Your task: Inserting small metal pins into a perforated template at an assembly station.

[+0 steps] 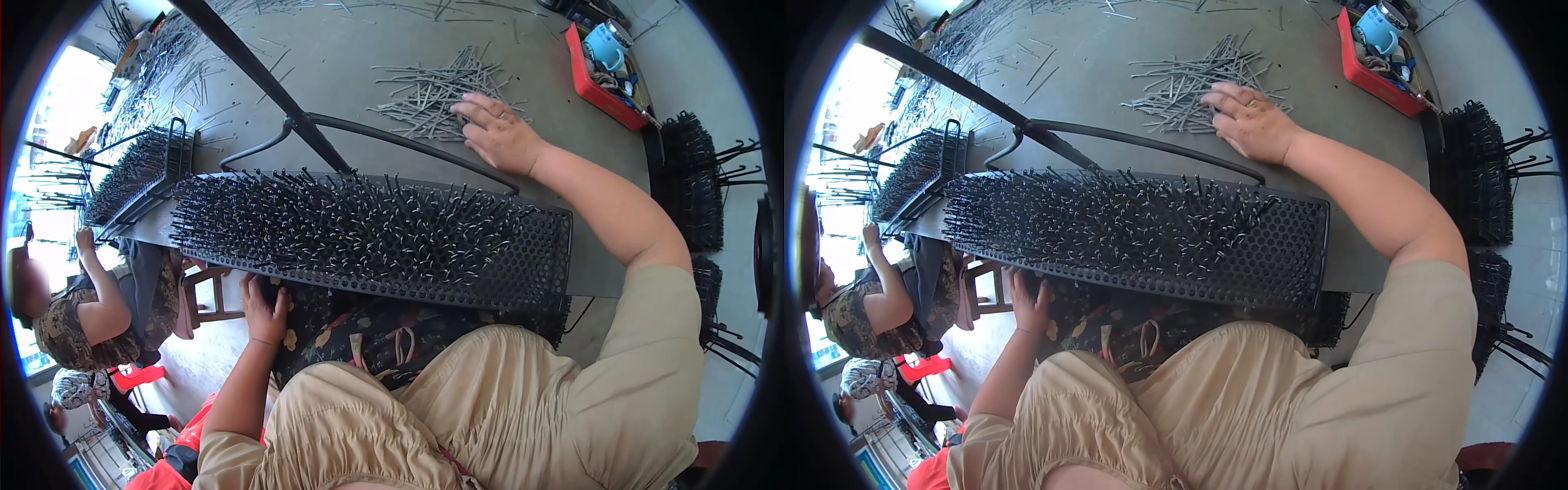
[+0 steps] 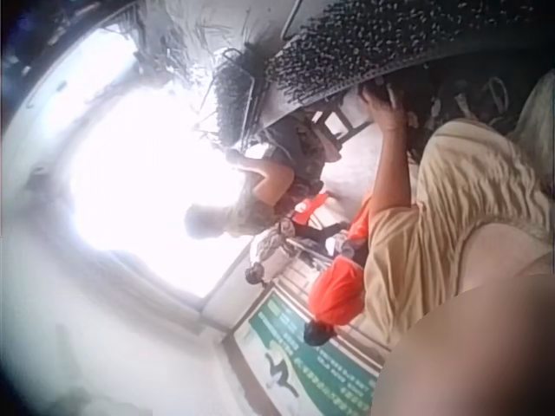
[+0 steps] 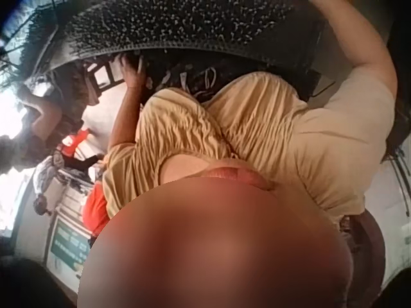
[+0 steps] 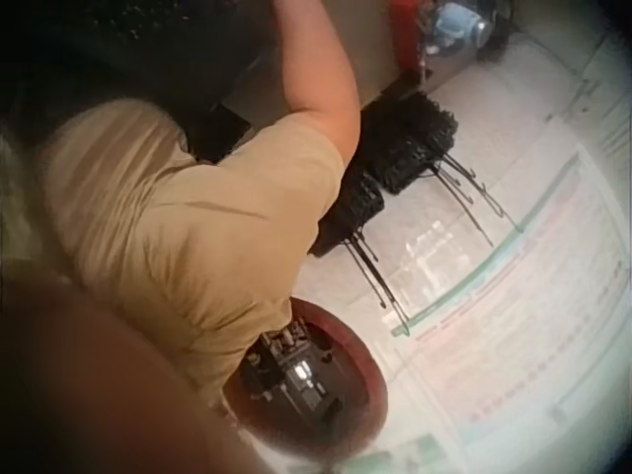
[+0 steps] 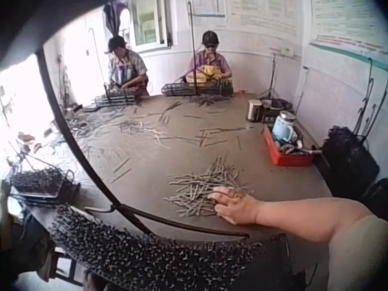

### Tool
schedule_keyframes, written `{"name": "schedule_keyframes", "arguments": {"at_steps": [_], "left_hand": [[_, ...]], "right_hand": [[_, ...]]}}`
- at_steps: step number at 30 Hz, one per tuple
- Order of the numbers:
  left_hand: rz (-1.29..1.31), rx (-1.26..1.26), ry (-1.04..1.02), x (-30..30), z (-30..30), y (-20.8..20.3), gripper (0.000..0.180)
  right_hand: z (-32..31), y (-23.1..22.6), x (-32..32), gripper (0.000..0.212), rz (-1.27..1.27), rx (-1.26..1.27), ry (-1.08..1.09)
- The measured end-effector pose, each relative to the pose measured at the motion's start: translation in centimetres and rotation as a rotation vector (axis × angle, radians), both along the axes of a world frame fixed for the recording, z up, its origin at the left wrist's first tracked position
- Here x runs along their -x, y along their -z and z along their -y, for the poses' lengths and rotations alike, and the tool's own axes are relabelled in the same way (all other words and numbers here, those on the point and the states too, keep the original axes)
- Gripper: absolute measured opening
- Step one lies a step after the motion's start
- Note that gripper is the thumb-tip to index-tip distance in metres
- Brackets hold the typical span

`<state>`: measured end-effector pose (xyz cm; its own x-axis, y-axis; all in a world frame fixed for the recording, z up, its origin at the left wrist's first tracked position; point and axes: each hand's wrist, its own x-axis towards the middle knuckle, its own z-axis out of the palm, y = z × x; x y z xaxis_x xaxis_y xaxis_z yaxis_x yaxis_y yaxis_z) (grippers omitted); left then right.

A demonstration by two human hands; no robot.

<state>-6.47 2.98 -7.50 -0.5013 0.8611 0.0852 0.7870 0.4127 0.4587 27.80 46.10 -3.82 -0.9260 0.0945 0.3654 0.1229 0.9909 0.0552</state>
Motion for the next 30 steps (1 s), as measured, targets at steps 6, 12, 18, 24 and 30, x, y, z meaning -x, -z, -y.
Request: {"name": "schedule_keyframes", "arguments": {"at_steps": [6, 12, 18, 24, 30], "left_hand": [[0.022, -0.039, -0.022, -0.2, 0.1, -0.1, 0.052], [-0.055, -0.029, -0.012, 0.8, 0.8, 1.4, 0.062], [0.003, -0.041, -0.002, 0.5, 0.3, 0.8, 0.052], [0.043, -0.029, -0.01, 0.4, 0.1, 0.1, 0.041], [0.026, -0.089, -0.035, 0.2, 0.6, 0.2, 0.05]], "right_hand": [[-3.0, -1.7, 2.1, 0.086, 0.078, 0.22, 0.264], [-5.4, -4.9, 6.5, 0.139, 0.594, 0.156, 0.384], [-7.0, -6.1, 10.2, 0.115, 0.669, 0.259, 0.457], [-6.8, -5.4, 10.7, 0.073, 0.664, 0.407, 0.434], [-6.3, -4.7, 10.1, 0.089, 0.593, 0.398, 0.436]]}}
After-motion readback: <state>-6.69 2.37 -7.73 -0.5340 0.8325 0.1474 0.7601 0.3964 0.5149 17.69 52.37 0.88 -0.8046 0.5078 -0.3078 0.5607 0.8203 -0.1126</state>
